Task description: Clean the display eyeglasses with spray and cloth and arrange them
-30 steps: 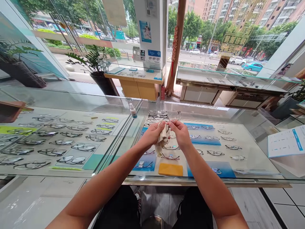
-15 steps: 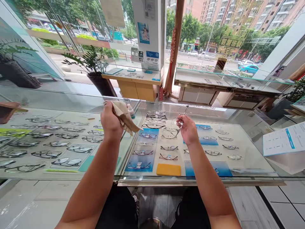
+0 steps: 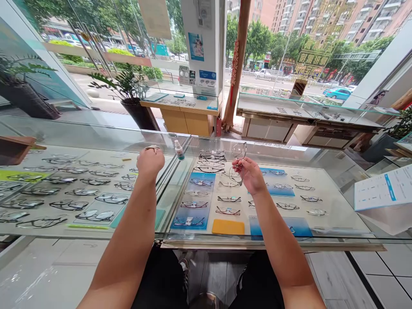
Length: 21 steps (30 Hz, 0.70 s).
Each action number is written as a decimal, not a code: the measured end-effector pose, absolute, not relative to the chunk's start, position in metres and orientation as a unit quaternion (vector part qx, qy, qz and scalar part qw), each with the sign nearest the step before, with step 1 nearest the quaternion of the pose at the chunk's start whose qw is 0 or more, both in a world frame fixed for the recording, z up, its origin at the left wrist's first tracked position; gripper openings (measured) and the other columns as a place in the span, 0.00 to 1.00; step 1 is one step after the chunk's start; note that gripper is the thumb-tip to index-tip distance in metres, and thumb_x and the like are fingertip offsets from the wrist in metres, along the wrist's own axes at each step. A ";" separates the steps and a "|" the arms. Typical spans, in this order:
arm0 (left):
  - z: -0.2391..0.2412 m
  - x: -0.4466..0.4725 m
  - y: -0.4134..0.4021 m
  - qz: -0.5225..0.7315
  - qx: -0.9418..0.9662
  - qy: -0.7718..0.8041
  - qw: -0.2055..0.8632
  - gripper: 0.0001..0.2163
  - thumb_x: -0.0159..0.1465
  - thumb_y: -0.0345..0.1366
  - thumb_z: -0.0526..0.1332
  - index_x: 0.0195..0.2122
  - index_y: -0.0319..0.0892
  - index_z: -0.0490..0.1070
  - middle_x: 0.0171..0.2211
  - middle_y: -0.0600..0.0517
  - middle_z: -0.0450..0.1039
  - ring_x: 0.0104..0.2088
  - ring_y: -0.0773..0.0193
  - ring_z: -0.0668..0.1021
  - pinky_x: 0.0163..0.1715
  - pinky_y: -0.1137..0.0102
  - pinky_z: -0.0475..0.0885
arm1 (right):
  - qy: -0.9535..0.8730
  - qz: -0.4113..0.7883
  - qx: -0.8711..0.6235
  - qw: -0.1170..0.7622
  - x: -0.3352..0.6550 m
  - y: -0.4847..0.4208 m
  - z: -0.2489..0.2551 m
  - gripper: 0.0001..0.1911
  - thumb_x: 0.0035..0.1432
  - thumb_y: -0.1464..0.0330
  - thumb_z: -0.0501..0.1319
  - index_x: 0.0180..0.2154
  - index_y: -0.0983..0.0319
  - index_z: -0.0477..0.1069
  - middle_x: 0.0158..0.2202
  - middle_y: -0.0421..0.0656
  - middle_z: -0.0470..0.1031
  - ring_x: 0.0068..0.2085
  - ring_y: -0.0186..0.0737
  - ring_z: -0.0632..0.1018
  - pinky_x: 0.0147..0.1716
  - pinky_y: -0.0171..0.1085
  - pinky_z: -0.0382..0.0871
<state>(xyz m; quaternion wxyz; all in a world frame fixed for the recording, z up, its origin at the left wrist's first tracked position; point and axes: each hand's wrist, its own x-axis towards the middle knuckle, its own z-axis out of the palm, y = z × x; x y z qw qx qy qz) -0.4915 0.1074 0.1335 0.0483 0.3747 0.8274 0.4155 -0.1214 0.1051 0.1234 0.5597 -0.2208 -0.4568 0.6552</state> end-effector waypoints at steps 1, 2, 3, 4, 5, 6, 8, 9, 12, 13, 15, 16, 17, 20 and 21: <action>0.132 -0.490 0.108 0.391 0.376 0.838 0.057 0.13 0.70 0.38 0.59 0.44 0.33 0.76 0.64 0.22 0.69 0.66 0.25 0.71 0.65 0.33 0.63 | -0.461 0.654 -0.221 0.558 -0.121 0.105 0.123 0.13 0.55 0.58 0.76 0.32 0.58 0.79 0.38 0.43 0.80 0.39 0.39 0.78 0.41 0.39 0.76; 0.131 -0.489 0.109 0.367 0.374 0.849 0.061 0.15 0.70 0.40 0.59 0.47 0.31 0.77 0.66 0.21 0.66 0.67 0.23 0.69 0.66 0.32 0.62 | -0.463 0.654 -0.221 0.556 -0.121 0.105 0.122 0.12 0.56 0.58 0.76 0.32 0.58 0.79 0.38 0.43 0.80 0.39 0.39 0.78 0.42 0.39 0.75; 0.130 -0.488 0.109 0.350 0.371 0.858 0.062 0.18 0.70 0.41 0.59 0.51 0.30 0.76 0.68 0.21 0.64 0.69 0.23 0.68 0.67 0.31 0.61 | -0.465 0.654 -0.219 0.555 -0.121 0.106 0.122 0.12 0.56 0.58 0.76 0.32 0.58 0.79 0.38 0.43 0.80 0.39 0.39 0.78 0.42 0.39 0.75; 0.129 -0.488 0.110 0.345 0.364 0.863 0.060 0.21 0.69 0.42 0.60 0.55 0.29 0.75 0.70 0.20 0.61 0.70 0.23 0.66 0.68 0.31 0.59 | -0.467 0.654 -0.218 0.555 -0.121 0.106 0.121 0.12 0.57 0.59 0.75 0.32 0.58 0.79 0.38 0.43 0.80 0.39 0.39 0.77 0.41 0.39 0.75; 0.129 -0.487 0.110 0.354 0.354 0.864 0.054 0.24 0.68 0.42 0.61 0.59 0.28 0.72 0.73 0.20 0.57 0.71 0.23 0.64 0.69 0.31 0.58 | -0.468 0.653 -0.216 0.554 -0.120 0.106 0.120 0.12 0.57 0.59 0.75 0.32 0.58 0.79 0.38 0.43 0.80 0.40 0.39 0.77 0.41 0.38 0.75; 0.128 -0.487 0.110 0.368 0.344 0.863 0.044 0.28 0.67 0.41 0.62 0.64 0.27 0.69 0.75 0.20 0.52 0.74 0.23 0.60 0.70 0.30 0.55 | -0.470 0.653 -0.216 0.553 -0.120 0.107 0.120 0.12 0.57 0.58 0.75 0.32 0.58 0.79 0.37 0.43 0.80 0.40 0.39 0.77 0.41 0.38 0.74; 0.128 -0.484 0.109 0.420 0.335 0.844 0.006 0.35 0.65 0.40 0.65 0.71 0.28 0.61 0.78 0.21 0.43 0.77 0.22 0.52 0.71 0.28 0.50 | -0.475 0.651 -0.218 0.551 -0.120 0.107 0.119 0.12 0.58 0.58 0.74 0.32 0.58 0.79 0.37 0.44 0.80 0.39 0.39 0.77 0.41 0.39 0.74; 0.129 -0.480 0.108 0.453 0.339 0.824 -0.021 0.38 0.64 0.40 0.66 0.73 0.30 0.58 0.79 0.22 0.41 0.78 0.23 0.48 0.70 0.26 0.48 | -0.477 0.649 -0.219 0.551 -0.119 0.107 0.119 0.12 0.58 0.58 0.74 0.32 0.58 0.79 0.37 0.44 0.80 0.39 0.40 0.77 0.41 0.39 0.74; 0.133 -0.459 0.101 0.540 0.401 0.733 -0.099 0.37 0.64 0.40 0.67 0.74 0.39 0.58 0.79 0.29 0.45 0.78 0.28 0.51 0.71 0.27 0.49 | -0.486 0.649 -0.216 0.544 -0.119 0.107 0.118 0.11 0.59 0.58 0.73 0.32 0.57 0.79 0.36 0.44 0.79 0.39 0.40 0.76 0.41 0.39 0.73; 0.134 -0.449 0.099 0.561 0.436 0.694 -0.116 0.36 0.65 0.40 0.67 0.73 0.41 0.59 0.78 0.31 0.48 0.78 0.30 0.54 0.72 0.30 0.51 | -0.490 0.652 -0.212 0.539 -0.119 0.107 0.118 0.11 0.59 0.58 0.73 0.32 0.57 0.79 0.35 0.43 0.79 0.39 0.41 0.76 0.41 0.39 0.73; 0.137 -0.426 0.092 0.588 0.528 0.600 -0.126 0.33 0.67 0.41 0.66 0.72 0.45 0.59 0.76 0.35 0.56 0.76 0.36 0.60 0.73 0.36 0.55 | -0.499 0.664 -0.196 0.520 -0.119 0.107 0.117 0.11 0.60 0.59 0.73 0.31 0.58 0.78 0.32 0.43 0.77 0.37 0.41 0.76 0.40 0.39 0.72; 0.138 -0.414 0.089 0.591 0.582 0.547 -0.116 0.33 0.68 0.43 0.66 0.73 0.46 0.59 0.75 0.37 0.59 0.75 0.39 0.62 0.74 0.39 0.57 | -0.503 0.675 -0.187 0.507 -0.118 0.107 0.117 0.11 0.59 0.59 0.73 0.30 0.58 0.78 0.31 0.42 0.77 0.36 0.40 0.76 0.39 0.39 0.71; 0.138 -0.402 0.085 0.585 0.635 0.495 -0.096 0.34 0.68 0.45 0.66 0.74 0.47 0.58 0.74 0.38 0.60 0.74 0.41 0.64 0.73 0.41 0.59 | -0.507 0.687 -0.177 0.490 -0.117 0.107 0.116 0.11 0.59 0.60 0.72 0.29 0.58 0.78 0.30 0.42 0.76 0.34 0.40 0.75 0.39 0.39 0.70; 0.137 -0.372 0.073 0.538 0.751 0.383 -0.006 0.39 0.67 0.51 0.69 0.75 0.49 0.57 0.73 0.40 0.65 0.71 0.43 0.69 0.71 0.45 0.66 | -0.523 0.718 -0.160 0.431 -0.115 0.107 0.116 0.13 0.59 0.60 0.72 0.28 0.60 0.77 0.27 0.42 0.75 0.30 0.38 0.73 0.36 0.39 0.69; 0.136 -0.364 0.069 0.523 0.772 0.361 0.018 0.39 0.66 0.52 0.71 0.74 0.49 0.58 0.71 0.41 0.67 0.70 0.44 0.71 0.70 0.45 0.67 | -0.529 0.725 -0.158 0.411 -0.114 0.107 0.116 0.13 0.58 0.60 0.72 0.28 0.60 0.76 0.26 0.42 0.75 0.29 0.38 0.73 0.35 0.39 0.69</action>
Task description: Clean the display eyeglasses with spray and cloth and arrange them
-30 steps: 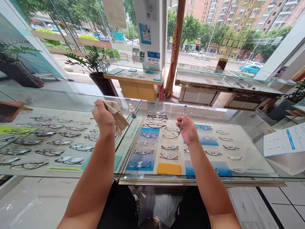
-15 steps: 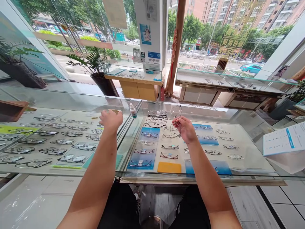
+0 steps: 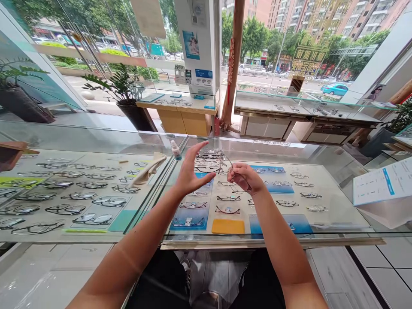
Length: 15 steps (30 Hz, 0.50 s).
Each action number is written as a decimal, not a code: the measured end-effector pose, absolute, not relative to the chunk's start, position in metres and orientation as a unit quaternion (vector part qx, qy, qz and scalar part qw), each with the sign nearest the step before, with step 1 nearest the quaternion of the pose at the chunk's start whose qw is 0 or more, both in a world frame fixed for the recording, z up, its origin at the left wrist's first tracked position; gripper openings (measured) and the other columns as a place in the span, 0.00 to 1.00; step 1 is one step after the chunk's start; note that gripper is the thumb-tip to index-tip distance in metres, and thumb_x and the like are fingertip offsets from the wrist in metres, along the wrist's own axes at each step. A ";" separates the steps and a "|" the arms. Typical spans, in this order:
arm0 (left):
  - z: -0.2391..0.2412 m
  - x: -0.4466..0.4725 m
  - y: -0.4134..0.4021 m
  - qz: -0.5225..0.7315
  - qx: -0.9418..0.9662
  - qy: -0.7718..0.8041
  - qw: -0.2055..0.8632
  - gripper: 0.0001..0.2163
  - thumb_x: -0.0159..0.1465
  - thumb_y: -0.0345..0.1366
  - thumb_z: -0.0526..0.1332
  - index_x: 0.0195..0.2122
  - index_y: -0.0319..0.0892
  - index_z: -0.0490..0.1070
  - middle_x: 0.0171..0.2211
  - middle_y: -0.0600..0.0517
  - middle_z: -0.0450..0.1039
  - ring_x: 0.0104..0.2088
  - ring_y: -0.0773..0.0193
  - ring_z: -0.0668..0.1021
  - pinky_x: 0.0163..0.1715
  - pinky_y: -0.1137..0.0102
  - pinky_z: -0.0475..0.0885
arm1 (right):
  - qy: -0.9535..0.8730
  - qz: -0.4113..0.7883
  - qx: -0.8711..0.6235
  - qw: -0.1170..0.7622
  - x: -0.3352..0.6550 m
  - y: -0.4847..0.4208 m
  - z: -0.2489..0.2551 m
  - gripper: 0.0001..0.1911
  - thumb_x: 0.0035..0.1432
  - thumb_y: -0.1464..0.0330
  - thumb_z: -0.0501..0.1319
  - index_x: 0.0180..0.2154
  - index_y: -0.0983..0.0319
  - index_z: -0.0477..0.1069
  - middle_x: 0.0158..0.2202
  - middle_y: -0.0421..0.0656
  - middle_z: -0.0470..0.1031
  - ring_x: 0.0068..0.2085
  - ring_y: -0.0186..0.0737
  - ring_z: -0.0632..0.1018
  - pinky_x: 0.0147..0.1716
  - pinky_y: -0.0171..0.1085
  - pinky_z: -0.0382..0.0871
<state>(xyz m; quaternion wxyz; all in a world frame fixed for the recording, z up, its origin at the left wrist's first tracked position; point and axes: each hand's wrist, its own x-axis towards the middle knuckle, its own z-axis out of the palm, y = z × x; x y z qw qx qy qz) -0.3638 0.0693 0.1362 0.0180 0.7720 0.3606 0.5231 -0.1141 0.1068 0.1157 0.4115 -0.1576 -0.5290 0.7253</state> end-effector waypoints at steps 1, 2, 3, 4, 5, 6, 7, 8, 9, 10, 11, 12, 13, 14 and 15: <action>0.135 -0.357 0.066 0.512 0.786 0.344 0.035 0.39 0.65 0.53 0.72 0.73 0.49 0.61 0.69 0.42 0.70 0.69 0.44 0.72 0.69 0.46 0.68 | -0.534 0.731 -0.156 0.394 -0.113 0.107 0.116 0.14 0.58 0.60 0.73 0.27 0.61 0.75 0.26 0.42 0.75 0.29 0.38 0.73 0.34 0.39 0.68; 0.133 -0.352 0.064 0.505 0.795 0.333 0.046 0.38 0.64 0.54 0.73 0.71 0.49 0.63 0.67 0.42 0.73 0.67 0.45 0.74 0.68 0.46 0.69 | -0.538 0.736 -0.154 0.380 -0.112 0.107 0.116 0.15 0.58 0.60 0.73 0.27 0.61 0.75 0.25 0.42 0.75 0.28 0.38 0.73 0.33 0.39 0.68; 0.132 -0.349 0.062 0.501 0.799 0.327 0.054 0.36 0.64 0.54 0.74 0.70 0.49 0.66 0.64 0.43 0.76 0.65 0.45 0.76 0.67 0.47 0.70 | -0.540 0.741 -0.154 0.369 -0.112 0.107 0.117 0.15 0.57 0.59 0.73 0.27 0.61 0.74 0.25 0.43 0.75 0.28 0.38 0.73 0.32 0.38 0.67; 0.130 -0.346 0.062 0.501 0.799 0.326 0.061 0.35 0.64 0.54 0.74 0.68 0.49 0.68 0.62 0.43 0.77 0.63 0.46 0.77 0.65 0.48 0.72 | -0.539 0.746 -0.155 0.359 -0.111 0.107 0.117 0.16 0.57 0.59 0.74 0.27 0.61 0.74 0.25 0.43 0.76 0.28 0.38 0.73 0.32 0.38 0.66; 0.129 -0.345 0.061 0.504 0.796 0.330 0.066 0.33 0.64 0.54 0.74 0.66 0.48 0.69 0.59 0.43 0.79 0.60 0.47 0.79 0.63 0.49 0.73 | -0.538 0.750 -0.157 0.351 -0.110 0.107 0.118 0.16 0.56 0.59 0.74 0.27 0.61 0.74 0.25 0.43 0.76 0.28 0.38 0.74 0.31 0.37 0.66; 0.128 -0.344 0.061 0.506 0.791 0.336 0.072 0.32 0.64 0.54 0.74 0.65 0.48 0.71 0.57 0.43 0.80 0.58 0.48 0.80 0.60 0.50 0.75 | -0.536 0.754 -0.161 0.344 -0.110 0.107 0.118 0.16 0.56 0.59 0.75 0.27 0.61 0.74 0.25 0.43 0.77 0.28 0.37 0.74 0.31 0.37 0.66; 0.127 -0.345 0.062 0.509 0.786 0.342 0.079 0.30 0.64 0.54 0.74 0.63 0.48 0.72 0.56 0.43 0.81 0.56 0.49 0.81 0.58 0.51 0.76 | -0.534 0.756 -0.165 0.340 -0.109 0.107 0.119 0.17 0.56 0.59 0.75 0.27 0.61 0.74 0.25 0.43 0.77 0.28 0.37 0.74 0.31 0.37 0.67; 0.127 -0.345 0.062 0.512 0.782 0.346 0.086 0.30 0.64 0.54 0.74 0.62 0.47 0.72 0.54 0.43 0.81 0.54 0.49 0.82 0.56 0.52 0.77 | -0.534 0.757 -0.168 0.336 -0.109 0.107 0.119 0.17 0.56 0.58 0.75 0.27 0.61 0.74 0.25 0.43 0.78 0.28 0.37 0.74 0.31 0.37 0.67; 0.127 -0.346 0.063 0.513 0.779 0.348 0.092 0.30 0.63 0.55 0.75 0.61 0.47 0.73 0.53 0.44 0.81 0.53 0.50 0.82 0.54 0.53 0.78 | -0.534 0.757 -0.171 0.334 -0.109 0.107 0.119 0.17 0.56 0.58 0.76 0.27 0.61 0.74 0.25 0.43 0.78 0.28 0.37 0.74 0.31 0.37 0.67; 0.126 -0.347 0.064 0.514 0.778 0.348 0.096 0.30 0.63 0.55 0.75 0.61 0.47 0.73 0.52 0.44 0.82 0.52 0.50 0.83 0.53 0.54 0.78 | -0.535 0.757 -0.172 0.333 -0.109 0.106 0.119 0.17 0.56 0.58 0.76 0.27 0.61 0.74 0.25 0.43 0.78 0.28 0.37 0.75 0.31 0.37 0.68; 0.126 -0.347 0.064 0.514 0.777 0.348 0.099 0.31 0.62 0.56 0.76 0.60 0.47 0.74 0.51 0.44 0.82 0.51 0.50 0.83 0.52 0.54 0.79 | -0.536 0.757 -0.172 0.332 -0.109 0.106 0.120 0.18 0.56 0.57 0.76 0.27 0.61 0.74 0.25 0.43 0.78 0.28 0.37 0.75 0.31 0.37 0.68; 0.126 -0.347 0.065 0.515 0.777 0.348 0.102 0.31 0.61 0.56 0.76 0.60 0.47 0.74 0.51 0.44 0.82 0.50 0.50 0.83 0.50 0.55 0.79 | -0.537 0.757 -0.172 0.331 -0.109 0.106 0.120 0.18 0.56 0.57 0.76 0.27 0.61 0.74 0.25 0.43 0.78 0.28 0.37 0.75 0.31 0.37 0.68; 0.126 -0.347 0.065 0.515 0.776 0.349 0.104 0.31 0.61 0.57 0.76 0.60 0.47 0.74 0.50 0.44 0.82 0.50 0.51 0.83 0.50 0.55 0.79 | -0.537 0.757 -0.172 0.330 -0.109 0.105 0.120 0.18 0.56 0.58 0.76 0.27 0.62 0.74 0.25 0.43 0.78 0.28 0.37 0.75 0.30 0.37 0.68; 0.126 -0.347 0.065 0.517 0.774 0.352 0.104 0.30 0.61 0.57 0.76 0.59 0.47 0.75 0.50 0.44 0.82 0.49 0.51 0.84 0.49 0.56 0.79 | -0.537 0.756 -0.175 0.331 -0.109 0.105 0.121 0.18 0.56 0.58 0.76 0.27 0.62 0.74 0.26 0.44 0.78 0.28 0.37 0.75 0.30 0.37 0.68; 0.126 -0.347 0.065 0.519 0.771 0.355 0.103 0.30 0.62 0.57 0.75 0.59 0.47 0.75 0.50 0.44 0.82 0.49 0.52 0.84 0.48 0.56 0.79 | -0.537 0.752 -0.181 0.337 -0.109 0.105 0.122 0.18 0.56 0.57 0.76 0.28 0.62 0.75 0.26 0.44 0.78 0.29 0.38 0.76 0.31 0.37 0.69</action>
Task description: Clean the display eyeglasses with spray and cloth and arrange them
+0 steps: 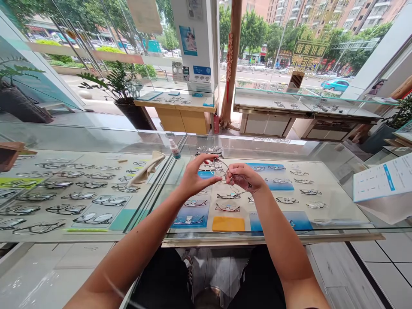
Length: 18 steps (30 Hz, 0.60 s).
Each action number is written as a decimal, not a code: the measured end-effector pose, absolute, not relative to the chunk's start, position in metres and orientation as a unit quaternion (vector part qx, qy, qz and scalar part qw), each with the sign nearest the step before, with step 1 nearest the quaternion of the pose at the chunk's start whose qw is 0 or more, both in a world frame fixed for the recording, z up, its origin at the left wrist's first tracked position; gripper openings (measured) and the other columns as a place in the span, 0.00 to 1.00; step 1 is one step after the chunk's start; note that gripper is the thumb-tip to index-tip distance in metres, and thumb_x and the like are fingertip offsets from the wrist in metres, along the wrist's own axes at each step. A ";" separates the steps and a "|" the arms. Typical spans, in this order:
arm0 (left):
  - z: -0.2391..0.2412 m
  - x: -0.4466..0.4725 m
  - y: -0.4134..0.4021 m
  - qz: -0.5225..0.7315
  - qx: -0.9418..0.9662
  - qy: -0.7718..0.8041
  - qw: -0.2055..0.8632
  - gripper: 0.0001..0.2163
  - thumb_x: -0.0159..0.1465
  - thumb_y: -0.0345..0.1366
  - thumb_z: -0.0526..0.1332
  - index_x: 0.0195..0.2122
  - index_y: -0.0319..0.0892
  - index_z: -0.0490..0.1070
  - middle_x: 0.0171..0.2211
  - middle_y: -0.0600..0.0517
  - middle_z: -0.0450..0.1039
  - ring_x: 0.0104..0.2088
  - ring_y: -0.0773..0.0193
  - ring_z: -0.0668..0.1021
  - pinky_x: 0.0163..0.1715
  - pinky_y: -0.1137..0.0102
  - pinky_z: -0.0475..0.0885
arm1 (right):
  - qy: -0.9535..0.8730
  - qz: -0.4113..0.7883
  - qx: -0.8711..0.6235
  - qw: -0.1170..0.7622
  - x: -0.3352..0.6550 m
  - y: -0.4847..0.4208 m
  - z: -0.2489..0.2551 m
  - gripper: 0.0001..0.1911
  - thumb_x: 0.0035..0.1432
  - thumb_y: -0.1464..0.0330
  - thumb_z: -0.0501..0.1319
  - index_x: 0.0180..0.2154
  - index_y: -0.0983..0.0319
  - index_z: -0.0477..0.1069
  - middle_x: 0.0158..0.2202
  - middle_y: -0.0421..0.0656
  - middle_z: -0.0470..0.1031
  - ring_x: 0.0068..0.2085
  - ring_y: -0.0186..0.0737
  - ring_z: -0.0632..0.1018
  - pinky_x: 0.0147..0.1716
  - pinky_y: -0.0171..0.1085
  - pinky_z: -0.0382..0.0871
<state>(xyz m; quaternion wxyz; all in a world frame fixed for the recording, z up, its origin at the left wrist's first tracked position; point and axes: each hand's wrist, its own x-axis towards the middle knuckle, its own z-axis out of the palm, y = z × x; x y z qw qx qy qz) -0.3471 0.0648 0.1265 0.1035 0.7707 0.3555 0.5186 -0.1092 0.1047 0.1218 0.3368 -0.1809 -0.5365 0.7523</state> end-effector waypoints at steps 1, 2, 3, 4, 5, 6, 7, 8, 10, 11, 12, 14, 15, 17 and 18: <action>0.127 -0.347 0.065 0.521 0.767 0.361 0.102 0.29 0.62 0.57 0.75 0.59 0.47 0.75 0.50 0.44 0.83 0.48 0.52 0.84 0.48 0.57 0.79 | -0.537 0.744 -0.191 0.347 -0.109 0.104 0.123 0.17 0.57 0.57 0.75 0.29 0.62 0.75 0.28 0.44 0.79 0.30 0.38 0.76 0.32 0.37 0.70; 0.127 -0.347 0.065 0.526 0.761 0.367 0.098 0.29 0.63 0.57 0.75 0.59 0.47 0.75 0.50 0.44 0.83 0.48 0.53 0.84 0.48 0.57 0.79 | -0.538 0.732 -0.205 0.366 -0.110 0.104 0.124 0.17 0.59 0.56 0.74 0.30 0.61 0.76 0.30 0.45 0.80 0.32 0.39 0.77 0.33 0.38 0.71; 0.127 -0.348 0.065 0.532 0.753 0.375 0.091 0.29 0.63 0.57 0.74 0.59 0.47 0.75 0.51 0.44 0.83 0.48 0.53 0.84 0.48 0.58 0.79 | -0.536 0.713 -0.224 0.392 -0.110 0.104 0.125 0.16 0.61 0.55 0.72 0.31 0.61 0.77 0.33 0.45 0.81 0.34 0.39 0.78 0.35 0.38 0.72; 0.128 -0.349 0.065 0.541 0.743 0.385 0.083 0.29 0.63 0.57 0.74 0.59 0.47 0.75 0.51 0.44 0.83 0.48 0.53 0.83 0.48 0.58 0.79 | -0.534 0.689 -0.242 0.426 -0.110 0.103 0.127 0.16 0.64 0.54 0.70 0.33 0.60 0.79 0.35 0.45 0.82 0.36 0.40 0.78 0.37 0.38 0.72; 0.128 -0.350 0.065 0.551 0.730 0.396 0.075 0.29 0.63 0.57 0.74 0.60 0.47 0.74 0.51 0.44 0.83 0.49 0.53 0.83 0.48 0.58 0.79 | -0.532 0.661 -0.256 0.463 -0.110 0.103 0.128 0.17 0.66 0.53 0.67 0.35 0.59 0.80 0.36 0.45 0.82 0.37 0.40 0.79 0.38 0.38 0.72; 0.129 -0.351 0.066 0.564 0.715 0.408 0.066 0.30 0.63 0.58 0.74 0.60 0.47 0.74 0.51 0.44 0.82 0.49 0.53 0.83 0.48 0.58 0.79 | -0.531 0.630 -0.263 0.501 -0.111 0.103 0.128 0.18 0.68 0.51 0.65 0.37 0.58 0.81 0.36 0.44 0.82 0.38 0.41 0.79 0.40 0.39 0.72; 0.129 -0.353 0.067 0.577 0.698 0.420 0.057 0.30 0.63 0.58 0.74 0.60 0.46 0.74 0.51 0.44 0.82 0.49 0.53 0.83 0.48 0.58 0.79 | -0.534 0.599 -0.263 0.535 -0.112 0.103 0.129 0.18 0.69 0.51 0.63 0.39 0.57 0.81 0.37 0.44 0.82 0.40 0.42 0.79 0.41 0.40 0.72; 0.129 -0.354 0.067 0.590 0.681 0.432 0.048 0.30 0.64 0.58 0.74 0.60 0.46 0.74 0.51 0.44 0.82 0.50 0.53 0.83 0.47 0.58 0.79 | -0.543 0.569 -0.256 0.562 -0.112 0.103 0.129 0.19 0.69 0.50 0.62 0.41 0.57 0.82 0.37 0.44 0.82 0.41 0.43 0.79 0.42 0.41 0.71; 0.128 -0.355 0.069 0.613 0.648 0.450 0.031 0.30 0.64 0.58 0.74 0.60 0.45 0.74 0.52 0.44 0.82 0.50 0.53 0.83 0.47 0.58 0.79 | -0.573 0.516 -0.238 0.590 -0.115 0.102 0.128 0.18 0.67 0.50 0.63 0.47 0.56 0.81 0.39 0.44 0.81 0.43 0.45 0.79 0.46 0.43 0.71; 0.127 -0.356 0.070 0.622 0.637 0.456 0.025 0.30 0.64 0.57 0.74 0.60 0.45 0.73 0.52 0.44 0.82 0.50 0.53 0.83 0.47 0.58 0.78 | -0.590 0.494 -0.235 0.595 -0.116 0.100 0.127 0.19 0.65 0.51 0.65 0.49 0.55 0.80 0.40 0.44 0.81 0.44 0.46 0.79 0.49 0.44 0.71; 0.126 -0.356 0.071 0.628 0.628 0.459 0.020 0.30 0.64 0.57 0.74 0.60 0.45 0.73 0.52 0.43 0.82 0.51 0.53 0.83 0.47 0.58 0.78 | -0.604 0.473 -0.237 0.596 -0.118 0.099 0.126 0.20 0.64 0.52 0.67 0.52 0.54 0.78 0.41 0.43 0.80 0.45 0.46 0.78 0.51 0.46 0.71; 0.124 -0.357 0.074 0.636 0.621 0.458 0.015 0.30 0.64 0.57 0.73 0.60 0.45 0.72 0.53 0.42 0.81 0.54 0.51 0.82 0.50 0.56 0.78 | -0.624 0.434 -0.255 0.597 -0.123 0.096 0.126 0.23 0.61 0.53 0.70 0.55 0.53 0.75 0.41 0.42 0.77 0.45 0.46 0.77 0.54 0.47 0.71; 0.125 -0.357 0.076 0.638 0.622 0.454 0.016 0.30 0.64 0.57 0.73 0.61 0.45 0.72 0.55 0.42 0.81 0.55 0.51 0.82 0.51 0.56 0.78 | -0.632 0.415 -0.268 0.598 -0.125 0.095 0.127 0.25 0.60 0.54 0.71 0.56 0.52 0.73 0.42 0.41 0.76 0.46 0.46 0.77 0.55 0.48 0.70; 0.130 -0.361 0.080 0.640 0.626 0.445 0.026 0.31 0.64 0.57 0.73 0.61 0.46 0.71 0.56 0.42 0.80 0.56 0.51 0.82 0.52 0.55 0.78 | -0.648 0.375 -0.293 0.595 -0.129 0.096 0.135 0.28 0.58 0.55 0.73 0.57 0.50 0.71 0.43 0.40 0.73 0.46 0.45 0.76 0.57 0.49 0.69; 0.136 -0.363 0.083 0.640 0.628 0.441 0.028 0.31 0.64 0.57 0.73 0.61 0.46 0.71 0.55 0.42 0.80 0.56 0.51 0.82 0.53 0.55 0.78 | -0.659 0.354 -0.300 0.592 -0.131 0.098 0.143 0.30 0.57 0.56 0.74 0.58 0.50 0.70 0.44 0.40 0.72 0.46 0.45 0.76 0.59 0.49 0.68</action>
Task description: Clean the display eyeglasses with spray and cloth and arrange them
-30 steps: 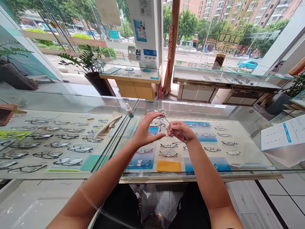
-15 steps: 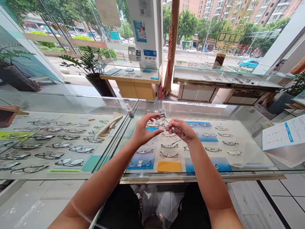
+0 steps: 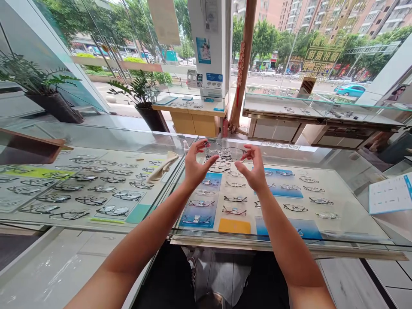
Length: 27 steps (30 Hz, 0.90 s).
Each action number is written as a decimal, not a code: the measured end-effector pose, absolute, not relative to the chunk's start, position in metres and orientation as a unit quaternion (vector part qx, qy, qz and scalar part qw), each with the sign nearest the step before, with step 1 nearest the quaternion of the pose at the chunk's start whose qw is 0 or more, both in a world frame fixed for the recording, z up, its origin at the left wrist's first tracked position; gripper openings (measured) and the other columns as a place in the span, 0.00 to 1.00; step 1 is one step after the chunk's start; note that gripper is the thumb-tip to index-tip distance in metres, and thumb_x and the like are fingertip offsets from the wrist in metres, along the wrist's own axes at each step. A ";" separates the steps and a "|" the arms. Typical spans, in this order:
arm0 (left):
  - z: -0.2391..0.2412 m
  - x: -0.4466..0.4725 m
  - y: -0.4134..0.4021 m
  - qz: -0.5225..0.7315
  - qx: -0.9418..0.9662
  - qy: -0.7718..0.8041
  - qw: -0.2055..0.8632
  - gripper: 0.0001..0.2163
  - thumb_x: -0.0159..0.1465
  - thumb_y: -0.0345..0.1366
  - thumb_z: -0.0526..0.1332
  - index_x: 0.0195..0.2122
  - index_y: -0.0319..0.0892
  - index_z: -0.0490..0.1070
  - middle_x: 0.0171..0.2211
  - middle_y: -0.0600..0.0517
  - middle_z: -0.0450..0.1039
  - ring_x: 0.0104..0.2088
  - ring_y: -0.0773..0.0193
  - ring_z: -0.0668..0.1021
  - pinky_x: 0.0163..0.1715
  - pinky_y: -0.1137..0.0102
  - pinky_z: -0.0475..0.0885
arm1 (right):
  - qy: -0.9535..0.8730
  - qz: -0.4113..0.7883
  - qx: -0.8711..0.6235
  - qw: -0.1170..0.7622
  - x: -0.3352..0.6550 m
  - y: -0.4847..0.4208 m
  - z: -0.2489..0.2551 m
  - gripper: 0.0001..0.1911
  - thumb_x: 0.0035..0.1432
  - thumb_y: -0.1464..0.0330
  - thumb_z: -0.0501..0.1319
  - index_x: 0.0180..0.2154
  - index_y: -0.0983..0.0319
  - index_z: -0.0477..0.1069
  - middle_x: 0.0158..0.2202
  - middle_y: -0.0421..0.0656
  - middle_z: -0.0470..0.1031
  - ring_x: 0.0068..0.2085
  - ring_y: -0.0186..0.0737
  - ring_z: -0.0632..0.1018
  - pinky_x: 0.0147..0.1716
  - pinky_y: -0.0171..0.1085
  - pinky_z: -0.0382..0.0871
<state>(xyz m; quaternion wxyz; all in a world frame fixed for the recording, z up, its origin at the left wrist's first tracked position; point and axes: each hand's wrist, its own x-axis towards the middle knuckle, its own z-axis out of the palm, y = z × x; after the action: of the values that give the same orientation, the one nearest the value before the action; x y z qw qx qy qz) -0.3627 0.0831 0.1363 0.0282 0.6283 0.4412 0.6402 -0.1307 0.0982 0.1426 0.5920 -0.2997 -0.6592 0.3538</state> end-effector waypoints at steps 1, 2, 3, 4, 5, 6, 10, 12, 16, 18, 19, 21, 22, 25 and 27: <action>0.145 -0.365 0.086 0.640 0.630 0.439 0.027 0.30 0.65 0.57 0.74 0.62 0.47 0.71 0.55 0.43 0.80 0.55 0.51 0.82 0.53 0.55 0.77 | -0.672 0.331 -0.302 0.589 -0.132 0.100 0.153 0.32 0.56 0.56 0.75 0.59 0.49 0.69 0.44 0.40 0.72 0.47 0.45 0.76 0.60 0.50 0.68; 0.156 -0.368 0.090 0.642 0.631 0.436 0.021 0.30 0.65 0.56 0.74 0.62 0.48 0.70 0.55 0.43 0.80 0.55 0.51 0.83 0.53 0.54 0.77 | -0.686 0.308 -0.298 0.588 -0.134 0.103 0.165 0.33 0.56 0.57 0.76 0.59 0.49 0.68 0.45 0.40 0.72 0.48 0.46 0.76 0.62 0.50 0.67; 0.170 -0.370 0.093 0.645 0.630 0.432 0.008 0.30 0.65 0.56 0.73 0.63 0.49 0.70 0.55 0.43 0.80 0.55 0.51 0.83 0.53 0.54 0.77 | -0.698 0.284 -0.289 0.591 -0.135 0.105 0.180 0.34 0.55 0.57 0.77 0.60 0.48 0.68 0.45 0.40 0.72 0.49 0.46 0.76 0.63 0.51 0.66; 0.185 -0.372 0.095 0.651 0.629 0.425 -0.008 0.30 0.65 0.56 0.73 0.63 0.50 0.69 0.56 0.43 0.79 0.55 0.51 0.83 0.53 0.54 0.77 | -0.707 0.259 -0.275 0.598 -0.137 0.107 0.196 0.34 0.56 0.57 0.77 0.60 0.48 0.68 0.45 0.40 0.72 0.49 0.46 0.76 0.63 0.51 0.66; 0.202 -0.373 0.097 0.658 0.628 0.414 -0.027 0.30 0.66 0.56 0.73 0.64 0.50 0.69 0.56 0.43 0.79 0.55 0.51 0.82 0.52 0.55 0.77 | -0.713 0.235 -0.260 0.608 -0.138 0.108 0.213 0.34 0.56 0.57 0.77 0.60 0.48 0.67 0.46 0.40 0.73 0.50 0.46 0.76 0.63 0.51 0.67; 0.219 -0.373 0.097 0.666 0.627 0.401 -0.046 0.30 0.66 0.55 0.72 0.64 0.51 0.68 0.56 0.43 0.78 0.56 0.51 0.82 0.52 0.55 0.78 | -0.716 0.210 -0.244 0.620 -0.140 0.107 0.229 0.35 0.56 0.57 0.77 0.61 0.48 0.67 0.47 0.41 0.73 0.51 0.46 0.76 0.63 0.51 0.68; 0.272 -0.366 0.086 0.694 0.615 0.359 -0.106 0.29 0.68 0.53 0.71 0.66 0.53 0.66 0.58 0.45 0.76 0.58 0.50 0.81 0.52 0.54 0.77 | -0.707 0.127 -0.208 0.664 -0.150 0.099 0.277 0.35 0.58 0.56 0.75 0.63 0.49 0.66 0.49 0.42 0.72 0.52 0.47 0.76 0.62 0.51 0.70; 0.283 -0.361 0.079 0.703 0.608 0.352 -0.113 0.28 0.68 0.51 0.71 0.67 0.54 0.66 0.59 0.46 0.76 0.58 0.50 0.80 0.53 0.54 0.77 | -0.694 0.105 -0.210 0.680 -0.154 0.094 0.285 0.34 0.60 0.55 0.74 0.63 0.49 0.67 0.49 0.42 0.73 0.53 0.48 0.76 0.62 0.52 0.70; 0.280 -0.359 0.073 0.712 0.602 0.349 -0.092 0.27 0.67 0.49 0.72 0.65 0.54 0.68 0.56 0.46 0.78 0.57 0.49 0.81 0.51 0.53 0.78 | -0.677 0.089 -0.229 0.694 -0.157 0.090 0.282 0.29 0.61 0.54 0.74 0.60 0.50 0.70 0.48 0.43 0.75 0.52 0.48 0.77 0.61 0.53 0.72; 0.275 -0.362 0.077 0.709 0.606 0.354 -0.073 0.26 0.67 0.48 0.73 0.64 0.54 0.69 0.55 0.47 0.79 0.56 0.49 0.82 0.50 0.53 0.79 | -0.676 0.089 -0.239 0.691 -0.156 0.090 0.278 0.28 0.61 0.55 0.74 0.59 0.50 0.72 0.47 0.42 0.76 0.51 0.48 0.78 0.61 0.53 0.72; 0.272 -0.363 0.079 0.705 0.609 0.357 -0.066 0.26 0.66 0.48 0.74 0.63 0.54 0.69 0.55 0.47 0.79 0.55 0.49 0.82 0.50 0.53 0.79 | -0.677 0.090 -0.244 0.688 -0.155 0.090 0.276 0.27 0.61 0.56 0.75 0.59 0.50 0.72 0.47 0.42 0.76 0.51 0.48 0.78 0.61 0.54 0.72; 0.269 -0.367 0.084 0.694 0.616 0.367 -0.059 0.26 0.66 0.48 0.74 0.63 0.55 0.70 0.55 0.47 0.79 0.55 0.49 0.83 0.49 0.52 0.80 | -0.680 0.093 -0.254 0.681 -0.153 0.090 0.275 0.27 0.61 0.57 0.75 0.59 0.49 0.72 0.47 0.42 0.76 0.51 0.48 0.79 0.62 0.54 0.73; 0.268 -0.368 0.086 0.690 0.619 0.371 -0.058 0.26 0.66 0.48 0.74 0.63 0.55 0.70 0.55 0.47 0.79 0.55 0.49 0.83 0.49 0.53 0.80 | -0.681 0.096 -0.259 0.678 -0.153 0.089 0.274 0.27 0.62 0.57 0.75 0.60 0.49 0.72 0.47 0.42 0.77 0.52 0.48 0.79 0.62 0.54 0.73; 0.267 -0.367 0.088 0.684 0.621 0.379 -0.056 0.25 0.66 0.48 0.74 0.63 0.55 0.71 0.56 0.47 0.78 0.55 0.49 0.83 0.48 0.53 0.81 | -0.687 0.092 -0.274 0.667 -0.151 0.087 0.276 0.27 0.63 0.58 0.74 0.61 0.49 0.72 0.50 0.43 0.77 0.54 0.50 0.79 0.63 0.55 0.73; 0.267 -0.365 0.087 0.685 0.619 0.380 -0.058 0.26 0.66 0.48 0.74 0.63 0.55 0.71 0.57 0.47 0.78 0.55 0.50 0.82 0.48 0.54 0.81 | -0.690 0.077 -0.280 0.663 -0.150 0.085 0.276 0.27 0.64 0.58 0.74 0.62 0.49 0.72 0.52 0.44 0.77 0.55 0.50 0.79 0.63 0.55 0.74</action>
<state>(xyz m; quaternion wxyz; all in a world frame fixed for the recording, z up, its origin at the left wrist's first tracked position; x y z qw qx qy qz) -0.3650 0.0867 0.2675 -0.0581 0.6186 0.3800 0.6852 -0.1498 0.0848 0.2763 0.6627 -0.2802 -0.6902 0.0773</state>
